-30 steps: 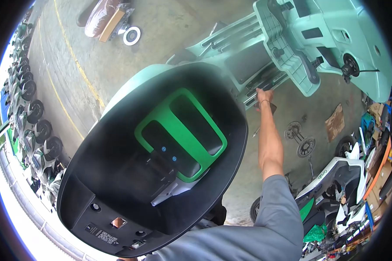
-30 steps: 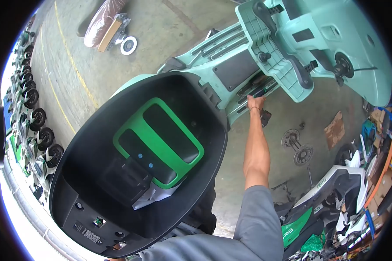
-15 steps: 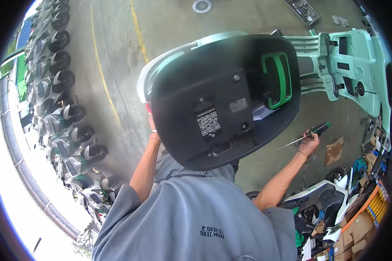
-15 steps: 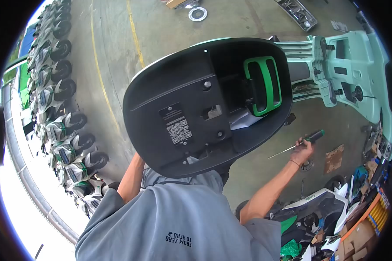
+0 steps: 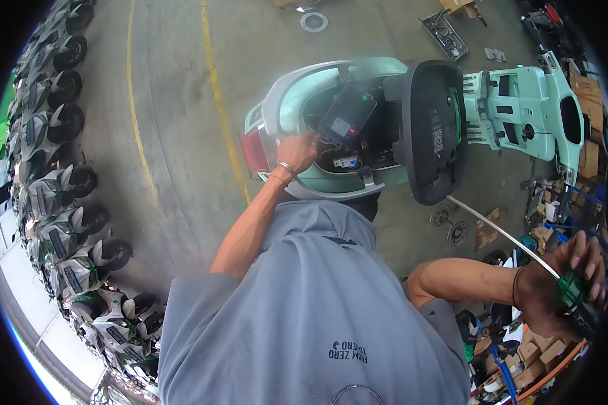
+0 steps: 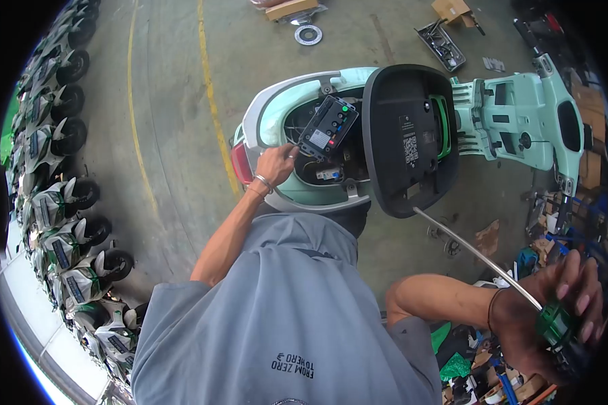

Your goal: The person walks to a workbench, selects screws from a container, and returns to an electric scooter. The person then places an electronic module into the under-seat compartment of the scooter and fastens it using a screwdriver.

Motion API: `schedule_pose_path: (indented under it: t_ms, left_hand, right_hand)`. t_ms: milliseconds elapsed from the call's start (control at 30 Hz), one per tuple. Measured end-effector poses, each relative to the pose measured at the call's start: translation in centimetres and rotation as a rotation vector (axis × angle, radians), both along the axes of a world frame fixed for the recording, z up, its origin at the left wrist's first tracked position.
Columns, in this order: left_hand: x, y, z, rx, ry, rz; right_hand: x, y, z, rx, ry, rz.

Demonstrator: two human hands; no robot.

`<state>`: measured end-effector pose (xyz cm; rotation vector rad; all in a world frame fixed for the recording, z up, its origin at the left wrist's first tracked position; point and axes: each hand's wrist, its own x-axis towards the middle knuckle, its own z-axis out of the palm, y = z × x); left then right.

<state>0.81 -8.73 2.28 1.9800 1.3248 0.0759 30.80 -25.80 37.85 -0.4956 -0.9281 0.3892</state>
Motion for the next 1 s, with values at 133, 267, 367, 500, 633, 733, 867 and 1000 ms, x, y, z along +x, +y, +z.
schedule_pose_path:
  t_ms: [133, 267, 367, 500, 633, 733, 867, 1000]
  left_hand:
    - [-0.1, 1.3, -0.2, -0.042, -0.003, -0.042]
    - [0.3, 1.6, -1.2, -0.092, -0.034, -0.053]
    - [0.5, 1.8, 0.1, -0.174, -0.076, -0.026]
    - [0.2, 2.0, -1.9, -0.256, -0.161, 0.023]
    - [0.0, 2.4, -2.6, -0.350, -0.258, 0.061]
    - [0.2, 2.3, -2.4, -0.410, -0.275, 0.072]
    - [0.4, 1.8, -3.6, -0.289, -0.292, 0.062]
    - [0.4, 1.9, -3.8, -0.294, -0.305, 0.052]
  right_hand:
    - [-8.1, 6.0, -0.3, -0.169, -0.207, -0.139]
    - [-14.4, 10.9, -4.5, -0.506, -0.480, -0.393]
    - [-15.8, 12.3, -8.7, -0.604, -0.517, -0.345]
    - [-16.2, 13.3, -12.9, -0.625, -0.701, -0.473]
    - [-16.2, 13.6, -14.5, -0.716, -0.665, -0.366]
    - [-16.3, 13.7, -15.7, -0.731, -0.750, -0.351]
    - [-16.4, 13.5, -16.7, -0.774, -0.799, -0.365]
    - [-16.0, 13.1, -17.1, -0.818, -0.805, -0.378]
